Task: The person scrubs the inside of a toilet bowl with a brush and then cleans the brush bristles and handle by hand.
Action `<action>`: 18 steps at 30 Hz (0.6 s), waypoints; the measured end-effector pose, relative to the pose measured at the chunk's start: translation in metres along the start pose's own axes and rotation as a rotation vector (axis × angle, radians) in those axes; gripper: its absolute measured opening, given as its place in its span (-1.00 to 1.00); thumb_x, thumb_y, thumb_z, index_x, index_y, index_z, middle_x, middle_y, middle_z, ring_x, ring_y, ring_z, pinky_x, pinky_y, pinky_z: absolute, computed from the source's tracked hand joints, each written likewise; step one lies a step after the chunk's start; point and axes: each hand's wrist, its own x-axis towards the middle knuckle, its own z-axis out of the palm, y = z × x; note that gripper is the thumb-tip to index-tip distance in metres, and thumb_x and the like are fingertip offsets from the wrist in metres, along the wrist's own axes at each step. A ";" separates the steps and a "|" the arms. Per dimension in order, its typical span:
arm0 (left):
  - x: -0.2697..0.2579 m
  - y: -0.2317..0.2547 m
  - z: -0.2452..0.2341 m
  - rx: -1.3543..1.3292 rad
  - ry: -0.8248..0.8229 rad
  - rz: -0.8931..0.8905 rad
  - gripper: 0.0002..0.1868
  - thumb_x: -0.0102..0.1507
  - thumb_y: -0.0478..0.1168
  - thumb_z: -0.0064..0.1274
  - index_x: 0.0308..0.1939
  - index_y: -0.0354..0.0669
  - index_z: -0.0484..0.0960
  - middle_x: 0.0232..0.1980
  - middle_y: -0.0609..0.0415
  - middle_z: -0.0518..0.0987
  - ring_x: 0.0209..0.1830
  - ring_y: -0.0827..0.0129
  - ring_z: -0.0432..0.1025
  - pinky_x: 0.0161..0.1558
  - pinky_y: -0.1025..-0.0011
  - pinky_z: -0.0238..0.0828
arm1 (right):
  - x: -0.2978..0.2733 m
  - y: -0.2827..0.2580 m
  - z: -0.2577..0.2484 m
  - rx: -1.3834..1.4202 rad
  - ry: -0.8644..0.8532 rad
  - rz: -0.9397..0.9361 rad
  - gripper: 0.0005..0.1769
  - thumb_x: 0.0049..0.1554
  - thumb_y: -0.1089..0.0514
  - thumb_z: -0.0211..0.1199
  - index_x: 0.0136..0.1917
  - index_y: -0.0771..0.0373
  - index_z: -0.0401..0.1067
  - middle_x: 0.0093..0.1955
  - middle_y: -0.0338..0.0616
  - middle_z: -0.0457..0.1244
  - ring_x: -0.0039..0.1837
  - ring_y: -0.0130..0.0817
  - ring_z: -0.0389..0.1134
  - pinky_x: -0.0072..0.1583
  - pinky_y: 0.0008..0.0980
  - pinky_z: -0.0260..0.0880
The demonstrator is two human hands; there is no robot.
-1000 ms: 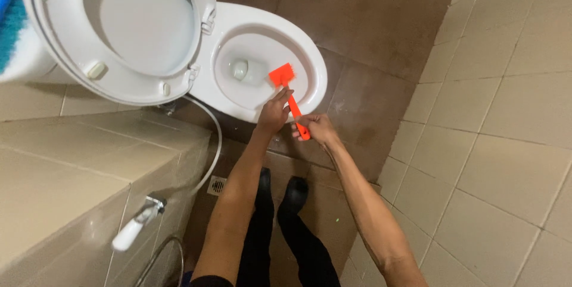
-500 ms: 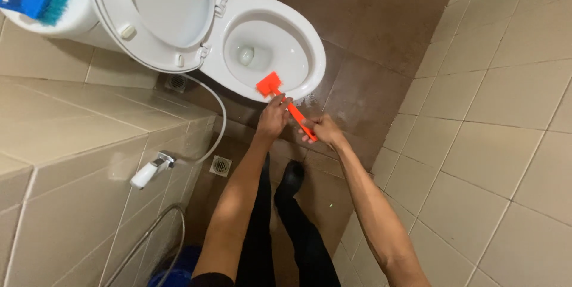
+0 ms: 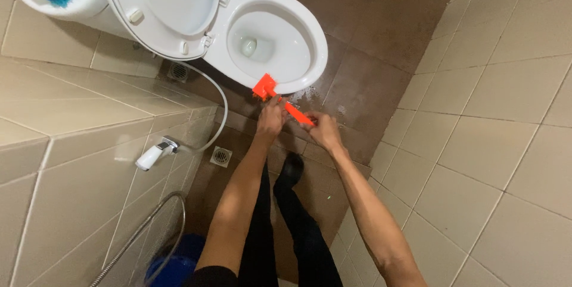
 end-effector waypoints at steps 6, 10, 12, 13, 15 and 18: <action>-0.001 -0.016 -0.004 -0.011 0.010 -0.076 -0.53 0.26 -0.26 0.10 0.27 -0.08 0.51 0.44 -0.17 0.36 0.11 -0.27 0.46 0.10 -0.06 0.44 | -0.019 -0.003 0.016 -0.040 0.299 -0.457 -0.60 0.06 0.32 0.34 0.21 0.30 0.54 0.06 0.11 0.40 -0.05 -0.02 0.48 0.03 -0.16 0.52; 0.006 -0.039 -0.012 -0.003 0.045 0.005 -0.48 0.26 -0.24 0.10 0.32 -0.10 0.46 0.43 -0.22 0.34 0.10 -0.26 0.47 0.10 -0.04 0.47 | -0.021 -0.022 0.029 -0.084 0.362 -0.496 -0.63 0.09 0.34 0.33 0.19 0.33 0.55 0.07 0.13 0.40 0.02 0.09 0.46 0.08 -0.10 0.48; 0.007 -0.047 -0.018 -0.036 0.049 0.008 -0.51 0.28 -0.24 0.09 0.31 -0.08 0.47 0.46 -0.21 0.34 0.13 -0.25 0.47 0.12 -0.01 0.49 | -0.020 -0.033 0.035 -0.064 0.364 -0.472 -0.69 0.12 0.32 0.34 0.16 0.32 0.56 0.07 0.14 0.40 0.02 0.11 0.46 0.09 -0.09 0.48; 0.009 -0.050 -0.021 -0.025 0.044 0.001 -0.51 0.28 -0.24 0.09 0.31 -0.08 0.47 0.46 -0.20 0.34 0.14 -0.25 0.46 0.12 -0.02 0.48 | -0.019 -0.038 0.038 -0.078 0.387 -0.495 -0.69 0.11 0.31 0.34 0.15 0.32 0.56 0.09 0.15 0.39 0.03 0.11 0.45 0.09 -0.09 0.48; 0.014 -0.056 -0.029 -0.003 0.037 -0.011 -0.51 0.28 -0.25 0.08 0.32 -0.09 0.46 0.48 -0.18 0.33 0.17 -0.24 0.46 0.13 -0.02 0.47 | -0.015 -0.048 0.044 -0.105 0.434 -0.545 -0.70 0.11 0.31 0.35 0.14 0.33 0.56 0.12 0.17 0.38 0.06 0.13 0.45 0.10 -0.09 0.49; 0.018 -0.062 -0.042 0.009 0.041 -0.015 -0.48 0.25 -0.29 0.08 0.32 -0.11 0.45 0.48 -0.19 0.31 0.18 -0.25 0.44 0.14 -0.03 0.46 | -0.008 -0.062 0.053 -0.084 0.399 -0.475 -0.68 0.09 0.31 0.35 0.15 0.33 0.57 0.10 0.16 0.38 0.04 0.12 0.45 0.07 -0.09 0.50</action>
